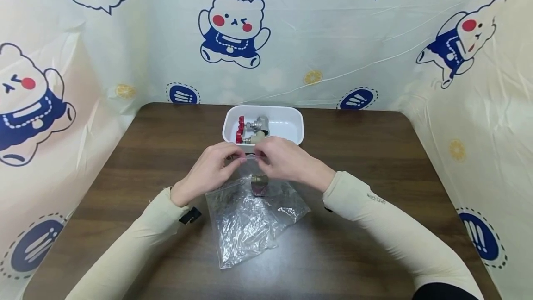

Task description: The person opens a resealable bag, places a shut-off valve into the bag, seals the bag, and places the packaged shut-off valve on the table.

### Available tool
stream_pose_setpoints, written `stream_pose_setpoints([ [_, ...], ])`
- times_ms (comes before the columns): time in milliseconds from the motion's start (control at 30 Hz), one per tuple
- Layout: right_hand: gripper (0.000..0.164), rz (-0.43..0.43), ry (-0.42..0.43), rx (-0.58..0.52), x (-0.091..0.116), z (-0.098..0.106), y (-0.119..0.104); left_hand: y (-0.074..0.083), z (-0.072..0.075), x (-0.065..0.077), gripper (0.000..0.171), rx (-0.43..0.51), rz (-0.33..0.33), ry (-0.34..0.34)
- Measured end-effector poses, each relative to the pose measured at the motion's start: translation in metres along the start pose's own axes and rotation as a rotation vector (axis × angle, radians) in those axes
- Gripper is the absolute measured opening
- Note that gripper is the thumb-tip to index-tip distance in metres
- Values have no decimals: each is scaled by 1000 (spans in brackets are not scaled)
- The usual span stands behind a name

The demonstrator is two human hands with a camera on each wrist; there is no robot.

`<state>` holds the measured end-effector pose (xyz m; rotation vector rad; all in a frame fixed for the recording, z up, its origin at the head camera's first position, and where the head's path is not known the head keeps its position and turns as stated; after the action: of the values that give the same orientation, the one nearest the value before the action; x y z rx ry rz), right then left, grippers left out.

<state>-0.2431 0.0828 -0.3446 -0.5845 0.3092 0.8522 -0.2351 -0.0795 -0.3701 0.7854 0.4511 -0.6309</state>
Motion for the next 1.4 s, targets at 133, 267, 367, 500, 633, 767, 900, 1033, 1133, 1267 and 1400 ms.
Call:
stream_pose_setpoints([
  [133,7,6,20,-11,2,2,1,0,1,-1,3,2,5,5],
  [267,8,19,39,-36,3,3,1,0,1,-1,4,-3,11,2],
  [367,7,11,38,-40,5,2,2,0,0,-1,4,-8,11,0],
  [500,3,-22,29,-25,8,4,4,0,0,-1,4,-5,8,3],
  [633,4,-49,31,-12,11,5,8,-1,0,-2,4,-5,7,7],
  [767,7,-33,52,-26,13,4,9,-1,0,-1,4,-7,13,2],
  [900,7,-16,68,-34,14,5,8,-1,0,0,4,-6,15,0],
  [1033,4,-29,72,-38,16,7,11,-1,0,-1,4,-1,15,-1],
  [1133,3,-47,81,-45,18,9,14,-2,0,-1,4,4,18,2],
  [1267,5,-51,96,-42,19,11,17,-3,0,-1,5,4,22,3],
  [1400,6,-33,102,-47,20,10,17,-2,0,-1,4,-1,28,0],
])
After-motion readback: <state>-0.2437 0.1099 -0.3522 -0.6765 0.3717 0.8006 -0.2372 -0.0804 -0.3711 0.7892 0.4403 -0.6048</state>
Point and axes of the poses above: each hand's wrist, its own x-axis away from the middle knuckle, its own z-axis out of the back of the hand, y = z × x, the point moved 6 cm from there along -x, towards the middle knuckle, and after that the axes turned 14 degrees about y, right-handed, at the moved point
